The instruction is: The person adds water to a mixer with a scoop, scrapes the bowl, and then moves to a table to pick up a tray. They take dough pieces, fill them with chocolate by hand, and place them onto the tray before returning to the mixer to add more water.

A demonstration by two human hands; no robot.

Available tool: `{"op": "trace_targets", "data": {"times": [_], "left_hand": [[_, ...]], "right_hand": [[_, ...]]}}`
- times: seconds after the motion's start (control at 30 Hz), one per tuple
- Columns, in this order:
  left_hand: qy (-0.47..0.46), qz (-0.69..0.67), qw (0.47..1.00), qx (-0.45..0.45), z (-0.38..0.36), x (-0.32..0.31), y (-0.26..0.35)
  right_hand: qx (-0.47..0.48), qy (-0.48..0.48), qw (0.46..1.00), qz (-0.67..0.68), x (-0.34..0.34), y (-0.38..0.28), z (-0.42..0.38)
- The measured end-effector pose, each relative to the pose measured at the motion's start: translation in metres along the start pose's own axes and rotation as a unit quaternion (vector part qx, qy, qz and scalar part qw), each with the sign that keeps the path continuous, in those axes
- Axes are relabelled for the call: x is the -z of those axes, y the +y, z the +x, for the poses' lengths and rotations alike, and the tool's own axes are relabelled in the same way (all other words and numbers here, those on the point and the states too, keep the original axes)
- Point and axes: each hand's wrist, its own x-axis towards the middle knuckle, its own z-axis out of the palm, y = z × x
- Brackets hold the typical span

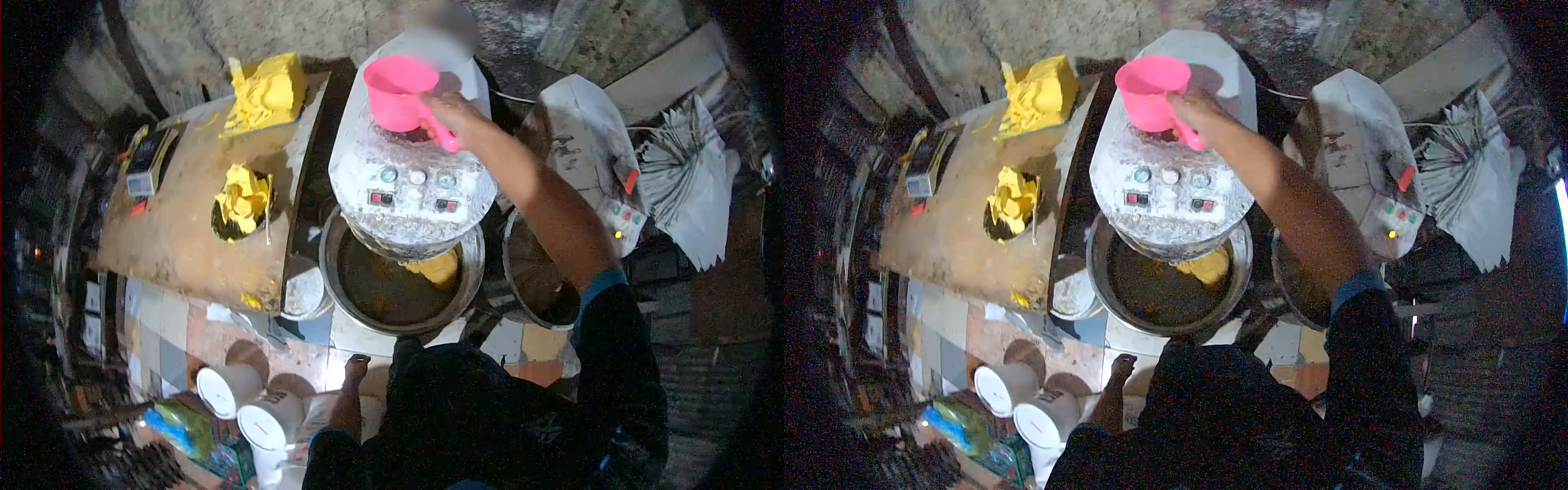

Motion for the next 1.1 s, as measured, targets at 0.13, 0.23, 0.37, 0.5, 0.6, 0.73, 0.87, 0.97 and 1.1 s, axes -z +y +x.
{"op": "trace_targets", "data": {"times": [0.13, 0.23, 0.37, 0.5, 0.6, 0.73, 0.87, 0.97, 1.1], "left_hand": [[-0.051, 0.081, 0.993, -0.074, -0.020, -0.049, -0.033], [-0.021, 0.004, 0.980, -0.200, -0.040, -0.077, -0.080], [0.079, 0.052, 0.992, -0.086, -0.052, -0.113, -0.056], [0.128, 0.127, 0.982, 0.063, -0.054, -0.176, -0.026], [0.109, -0.001, 0.993, -0.043, -0.070, -0.218, 0.001], [0.049, 0.093, 0.989, -0.106, -0.095, -0.248, 0.083], [0.028, 0.123, 0.962, -0.243, -0.089, -0.273, 0.059], [0.031, 0.123, 0.971, -0.203, -0.117, -0.270, 0.081], [0.049, 0.198, 0.975, -0.084, -0.096, -0.271, 0.004]], "right_hand": [[0.022, -0.020, 0.999, -0.027, 0.035, 0.009, -0.031], [0.036, -0.051, 0.998, -0.033, 0.074, 0.023, -0.078], [0.046, -0.107, 0.983, -0.145, 0.142, 0.056, -0.148], [0.043, -0.152, 0.974, -0.161, 0.199, 0.114, -0.217], [0.066, -0.153, 0.974, -0.155, 0.232, 0.165, -0.256], [0.107, -0.123, 0.975, -0.149, 0.256, 0.238, -0.288], [0.289, -0.027, 0.938, -0.192, 0.267, 0.323, -0.310], [0.119, -0.056, 0.982, -0.136, 0.274, 0.352, -0.319], [0.083, -0.084, 0.981, -0.152, 0.287, 0.377, -0.325]]}}
